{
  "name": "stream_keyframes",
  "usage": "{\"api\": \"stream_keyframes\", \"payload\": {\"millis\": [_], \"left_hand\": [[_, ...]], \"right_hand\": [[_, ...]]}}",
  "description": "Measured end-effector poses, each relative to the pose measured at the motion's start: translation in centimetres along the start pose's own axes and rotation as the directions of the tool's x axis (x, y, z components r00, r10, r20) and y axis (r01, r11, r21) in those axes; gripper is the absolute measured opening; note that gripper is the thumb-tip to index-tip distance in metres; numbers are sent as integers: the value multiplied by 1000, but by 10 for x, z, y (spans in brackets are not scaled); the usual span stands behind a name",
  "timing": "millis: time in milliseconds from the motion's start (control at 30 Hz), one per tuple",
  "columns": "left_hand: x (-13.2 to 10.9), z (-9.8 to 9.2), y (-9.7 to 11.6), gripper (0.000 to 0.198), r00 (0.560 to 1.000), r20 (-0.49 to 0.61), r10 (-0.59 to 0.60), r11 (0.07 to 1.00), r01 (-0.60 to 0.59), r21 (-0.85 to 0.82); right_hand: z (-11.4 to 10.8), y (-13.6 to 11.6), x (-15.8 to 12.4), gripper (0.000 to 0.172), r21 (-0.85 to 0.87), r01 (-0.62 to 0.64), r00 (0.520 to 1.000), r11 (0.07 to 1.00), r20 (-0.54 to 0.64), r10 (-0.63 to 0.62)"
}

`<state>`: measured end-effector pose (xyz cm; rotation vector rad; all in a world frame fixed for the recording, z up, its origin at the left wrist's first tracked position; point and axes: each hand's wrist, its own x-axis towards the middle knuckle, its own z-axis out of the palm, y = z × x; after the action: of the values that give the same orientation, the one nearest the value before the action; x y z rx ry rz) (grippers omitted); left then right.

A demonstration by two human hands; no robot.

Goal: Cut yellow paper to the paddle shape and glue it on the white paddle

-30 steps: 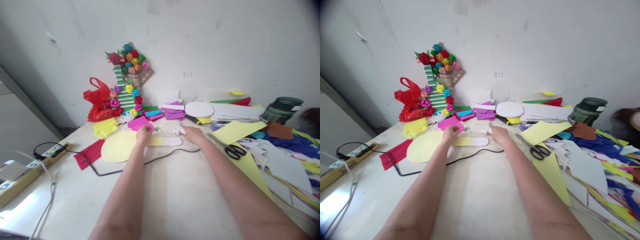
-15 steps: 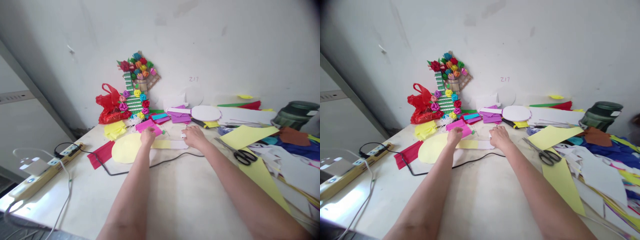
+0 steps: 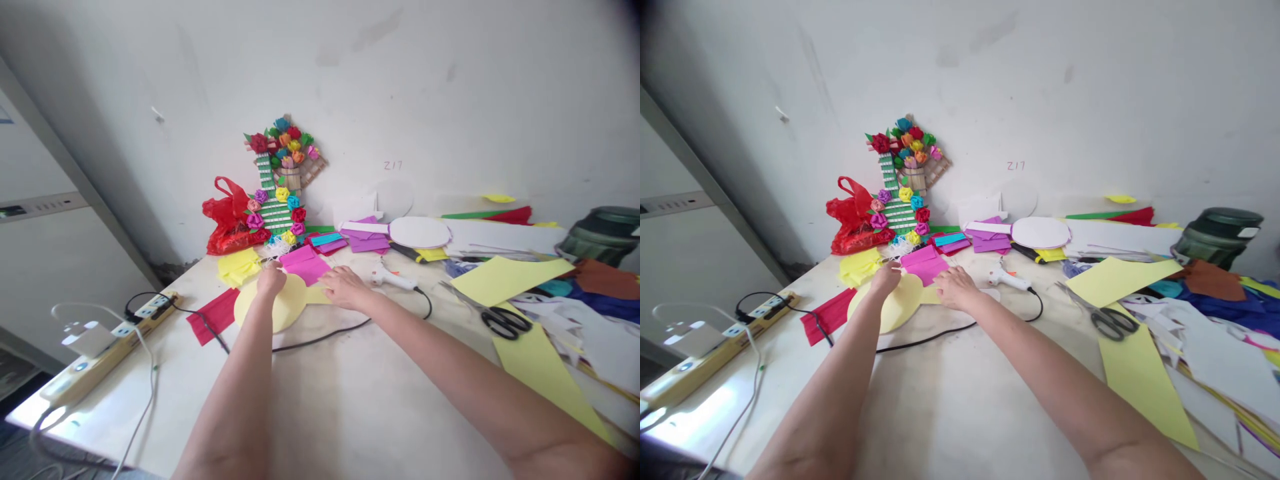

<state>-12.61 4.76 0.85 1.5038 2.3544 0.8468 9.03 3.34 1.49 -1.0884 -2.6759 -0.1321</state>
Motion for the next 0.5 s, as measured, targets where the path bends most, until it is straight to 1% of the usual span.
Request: {"api": "stream_keyframes", "payload": {"millis": [100,167,233,300,433,500], "left_hand": [[4,-1,-6,39,1000,-10,18,1000,-18,-18],[5,-1,-8,39,999,2,42,999,-42,-27],[5,0,-12,41,998,20,52,998,-52,-25],[6,1,-15,42,999,28,36,999,-36,-12],[7,1,-18,41,1000,31,6,1000,-6,5],[7,2,-17,40,1000,27,2,1000,-2,1]], "right_hand": [[8,-6,24,39,18,-39,997,999,60,38],[14,-8,36,42,26,-84,988,996,133,80],[18,-8,45,45,22,-129,971,991,205,122],[20,-8,51,45,2,-146,958,989,251,141],[18,-11,61,40,-88,-144,955,986,249,161],[19,-12,68,38,-107,-158,953,982,245,180]]}}
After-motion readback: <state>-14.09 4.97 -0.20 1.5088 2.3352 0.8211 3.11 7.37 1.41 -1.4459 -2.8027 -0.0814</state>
